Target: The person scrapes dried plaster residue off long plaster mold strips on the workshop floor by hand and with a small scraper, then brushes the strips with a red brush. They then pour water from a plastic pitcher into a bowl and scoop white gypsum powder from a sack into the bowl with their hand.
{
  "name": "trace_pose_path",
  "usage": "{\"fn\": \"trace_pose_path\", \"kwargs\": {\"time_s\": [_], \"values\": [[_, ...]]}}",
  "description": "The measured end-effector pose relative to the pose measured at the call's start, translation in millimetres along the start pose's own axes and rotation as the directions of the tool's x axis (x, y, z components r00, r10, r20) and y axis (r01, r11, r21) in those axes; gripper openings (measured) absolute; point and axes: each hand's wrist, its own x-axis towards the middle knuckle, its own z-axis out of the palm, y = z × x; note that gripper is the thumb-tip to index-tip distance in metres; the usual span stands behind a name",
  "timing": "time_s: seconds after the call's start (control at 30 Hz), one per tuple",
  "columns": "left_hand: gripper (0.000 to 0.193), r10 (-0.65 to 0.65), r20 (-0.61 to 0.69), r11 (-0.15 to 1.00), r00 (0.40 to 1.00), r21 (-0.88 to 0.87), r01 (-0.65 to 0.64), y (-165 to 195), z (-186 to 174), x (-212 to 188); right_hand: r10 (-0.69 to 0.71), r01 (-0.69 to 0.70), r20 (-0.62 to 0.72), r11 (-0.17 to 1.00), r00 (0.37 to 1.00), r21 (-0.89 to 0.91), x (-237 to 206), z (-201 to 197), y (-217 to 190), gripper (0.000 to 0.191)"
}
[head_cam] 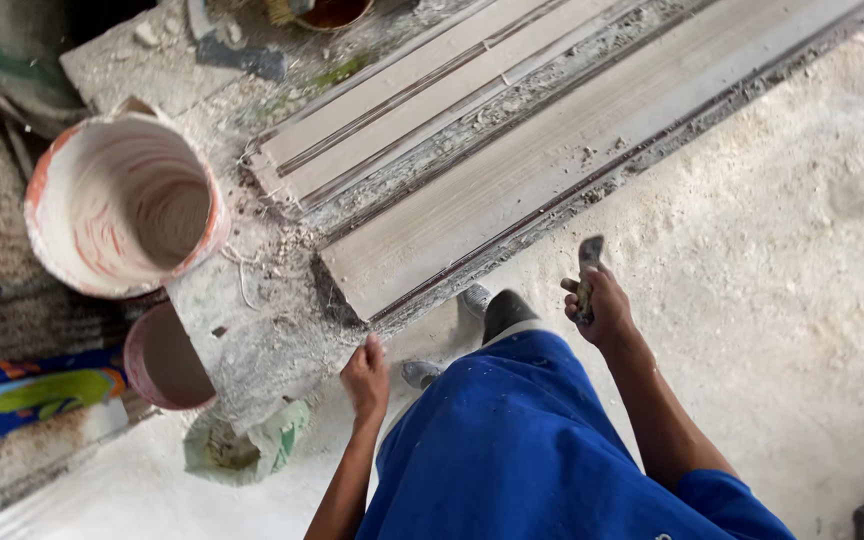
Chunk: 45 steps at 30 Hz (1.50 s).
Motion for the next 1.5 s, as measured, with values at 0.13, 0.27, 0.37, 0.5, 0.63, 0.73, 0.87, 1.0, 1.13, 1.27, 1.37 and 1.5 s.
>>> {"fn": "trace_pose_path", "kwargs": {"time_s": [0.13, 0.27, 0.37, 0.5, 0.63, 0.73, 0.87, 1.0, 1.13, 1.27, 1.37, 1.5], "values": [[0.033, 0.271, -0.017, 0.956, 0.962, -0.107, -0.271, 69.1, 19.1, 28.9, -0.309, 0.246, -0.04, 0.822, 0.95, -0.514, -13.3, 15.7, -19.9, 0.053], [0.031, 0.403, -0.092, 0.85, 0.911, -0.331, -0.41, 139.9, 41.8, 57.2, -0.621, 0.552, 0.314, 0.232, 0.718, -0.801, 34.9, 41.8, -91.2, 0.043], [0.036, 0.468, -0.089, 0.853, 0.879, -0.217, -0.476, 178.0, 60.9, 76.6, -0.59, 0.676, 0.566, -0.046, 0.575, -0.735, 102.5, 73.7, -168.8, 0.043], [0.051, 0.5, -0.134, 0.863, 0.856, -0.007, -0.505, 221.6, 102.9, 92.6, -0.498, 0.67, 0.772, -0.42, 0.394, -0.613, 195.7, 142.4, -271.3, 0.043], [0.065, 0.353, -0.167, 0.928, 0.921, 0.187, -0.322, 271.4, 156.4, 102.5, -0.413, 0.742, 0.864, -0.475, 0.287, -0.474, 283.5, 221.1, -362.1, 0.039], [0.073, 0.265, -0.187, 0.928, 0.946, 0.317, -0.197, 305.0, 187.6, 116.6, -0.288, 0.675, 0.897, -0.59, 0.335, -0.442, 347.3, 264.2, -415.3, 0.041], [0.072, 0.174, -0.196, 0.865, 0.965, 0.499, -0.055, 317.7, 197.6, 122.0, -0.163, 0.699, 0.927, -0.615, 0.339, -0.364, 410.0, 289.0, -451.0, 0.042], [0.073, 0.185, -0.195, 0.86, 0.963, 0.507, -0.062, 313.6, 199.0, 124.0, -0.171, 0.688, 0.948, -0.655, 0.267, -0.312, 429.8, 291.7, -453.1, 0.043], [0.074, 0.176, -0.188, 0.837, 0.966, 0.545, -0.047, 316.5, 199.9, 123.2, -0.325, 0.645, 0.934, -0.685, 0.146, -0.339, 413.2, 276.0, -449.3, 0.038], [0.071, 0.296, -0.226, 0.811, 0.928, 0.573, -0.119, 318.0, 196.3, 116.9, -0.462, 0.698, 0.844, -0.509, 0.271, -0.503, 401.3, 236.4, -467.6, 0.022], [0.072, 0.283, -0.216, 0.805, 0.935, 0.584, -0.109, 317.1, 195.4, 115.4, -0.52, 0.6, 0.719, -0.413, 0.462, -0.685, 414.0, 200.3, -498.1, 0.031], [0.071, 0.243, -0.242, 0.787, 0.939, 0.615, -0.045, 322.8, 198.5, 117.5, -0.827, 0.772, 0.504, -0.145, 0.249, -0.619, 452.0, 157.3, -553.0, 0.036]]}}
